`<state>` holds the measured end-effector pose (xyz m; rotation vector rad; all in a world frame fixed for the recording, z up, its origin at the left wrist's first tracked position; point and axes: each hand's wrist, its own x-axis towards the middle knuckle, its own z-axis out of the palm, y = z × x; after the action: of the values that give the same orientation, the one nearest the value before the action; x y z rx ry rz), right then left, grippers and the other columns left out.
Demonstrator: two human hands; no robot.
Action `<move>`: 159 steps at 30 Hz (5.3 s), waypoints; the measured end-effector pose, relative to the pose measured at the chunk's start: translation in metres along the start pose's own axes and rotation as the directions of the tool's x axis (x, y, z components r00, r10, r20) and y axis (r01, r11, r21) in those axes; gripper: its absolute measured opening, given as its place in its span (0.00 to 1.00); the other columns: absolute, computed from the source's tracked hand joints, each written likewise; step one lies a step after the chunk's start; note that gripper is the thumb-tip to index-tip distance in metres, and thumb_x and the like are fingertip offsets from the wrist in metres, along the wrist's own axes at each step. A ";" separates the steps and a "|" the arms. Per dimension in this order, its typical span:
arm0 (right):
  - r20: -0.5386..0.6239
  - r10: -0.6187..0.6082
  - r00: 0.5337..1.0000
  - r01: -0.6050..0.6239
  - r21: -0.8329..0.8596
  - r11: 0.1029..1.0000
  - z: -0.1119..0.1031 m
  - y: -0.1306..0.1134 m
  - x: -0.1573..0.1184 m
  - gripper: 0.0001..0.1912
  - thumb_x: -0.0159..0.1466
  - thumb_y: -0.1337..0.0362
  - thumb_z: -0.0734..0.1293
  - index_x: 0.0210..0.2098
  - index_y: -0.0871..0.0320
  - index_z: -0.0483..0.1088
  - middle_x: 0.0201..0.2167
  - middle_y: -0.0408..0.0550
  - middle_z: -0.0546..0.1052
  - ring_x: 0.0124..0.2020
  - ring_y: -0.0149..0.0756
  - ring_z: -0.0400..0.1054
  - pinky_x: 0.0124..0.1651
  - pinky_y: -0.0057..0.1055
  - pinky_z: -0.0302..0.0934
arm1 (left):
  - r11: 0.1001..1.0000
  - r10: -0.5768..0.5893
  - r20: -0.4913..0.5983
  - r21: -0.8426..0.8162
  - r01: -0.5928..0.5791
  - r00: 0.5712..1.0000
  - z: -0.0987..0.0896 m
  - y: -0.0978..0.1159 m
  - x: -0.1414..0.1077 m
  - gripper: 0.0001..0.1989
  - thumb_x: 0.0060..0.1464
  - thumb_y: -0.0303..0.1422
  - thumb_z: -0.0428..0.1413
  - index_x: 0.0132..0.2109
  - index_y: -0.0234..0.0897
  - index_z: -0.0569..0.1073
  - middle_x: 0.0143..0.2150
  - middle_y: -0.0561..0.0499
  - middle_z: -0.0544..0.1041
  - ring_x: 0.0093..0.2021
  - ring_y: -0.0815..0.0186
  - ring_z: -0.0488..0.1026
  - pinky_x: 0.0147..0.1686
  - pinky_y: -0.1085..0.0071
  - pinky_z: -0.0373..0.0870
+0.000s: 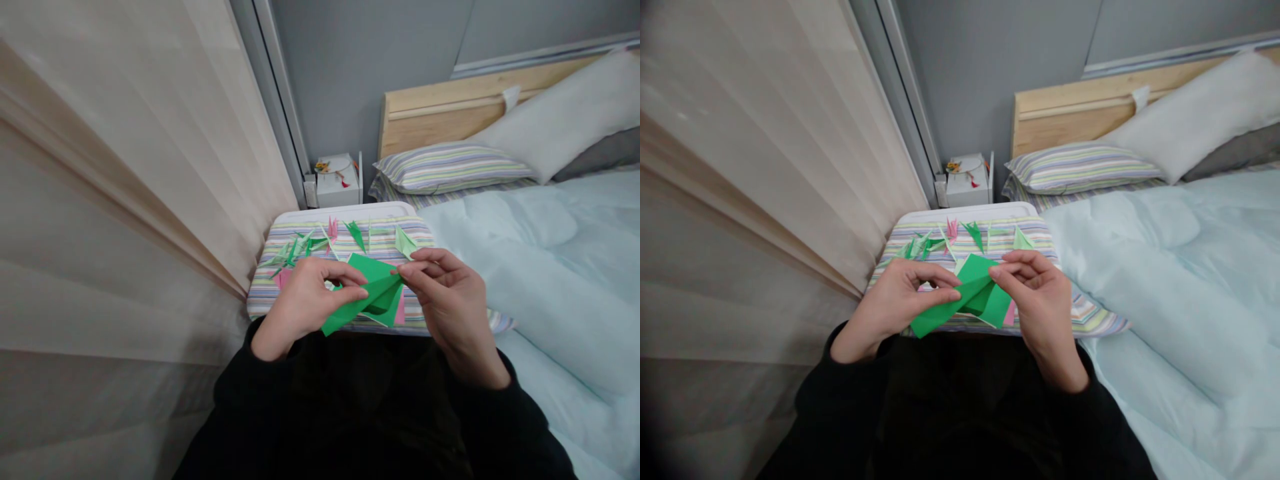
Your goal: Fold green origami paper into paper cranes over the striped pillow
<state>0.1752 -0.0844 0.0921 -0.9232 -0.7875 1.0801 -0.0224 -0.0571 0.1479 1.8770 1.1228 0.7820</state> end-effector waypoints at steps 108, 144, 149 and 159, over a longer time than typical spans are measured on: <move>0.202 -0.027 0.979 0.087 -0.297 0.951 0.011 -0.004 -0.018 0.14 0.59 0.57 0.75 0.21 0.56 0.75 0.20 0.41 0.70 0.25 0.31 0.60 0.29 0.30 0.56 | 0.876 -0.062 -0.222 -0.480 -0.054 0.973 0.046 0.015 0.013 0.08 0.48 0.33 0.69 0.30 0.34 0.80 0.28 0.51 0.80 0.29 0.68 0.74 0.32 0.72 0.71; 0.079 -0.035 0.996 0.045 -0.125 0.991 -0.004 0.011 -0.011 0.13 0.57 0.59 0.79 0.24 0.56 0.76 0.22 0.39 0.72 0.25 0.28 0.60 0.28 0.28 0.53 | 0.914 -0.026 -0.133 -0.405 -0.031 0.991 0.041 0.009 0.003 0.12 0.46 0.31 0.70 0.36 0.36 0.75 0.33 0.53 0.77 0.34 0.69 0.74 0.36 0.72 0.70; 0.025 -0.093 0.995 0.093 -0.005 0.996 -0.003 0.012 -0.008 0.09 0.57 0.60 0.79 0.26 0.55 0.78 0.24 0.40 0.75 0.28 0.29 0.64 0.31 0.27 0.59 | 0.960 -0.035 -0.105 -0.281 0.004 0.994 0.041 0.012 -0.001 0.08 0.52 0.31 0.66 0.32 0.35 0.74 0.30 0.54 0.76 0.31 0.70 0.71 0.35 0.72 0.68; 0.063 -0.026 0.998 0.018 0.132 0.991 0.006 0.007 -0.012 0.07 0.57 0.60 0.79 0.28 0.54 0.79 0.27 0.40 0.79 0.29 0.30 0.72 0.37 0.28 0.69 | 0.966 -0.059 -0.117 -0.255 0.027 0.991 0.034 0.016 0.001 0.07 0.49 0.30 0.67 0.27 0.34 0.78 0.28 0.52 0.80 0.30 0.67 0.76 0.33 0.71 0.70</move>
<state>0.1637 -0.0935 0.0868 -0.7702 -0.7683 1.1329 0.0128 -0.0717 0.1452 1.6042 1.0799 0.9803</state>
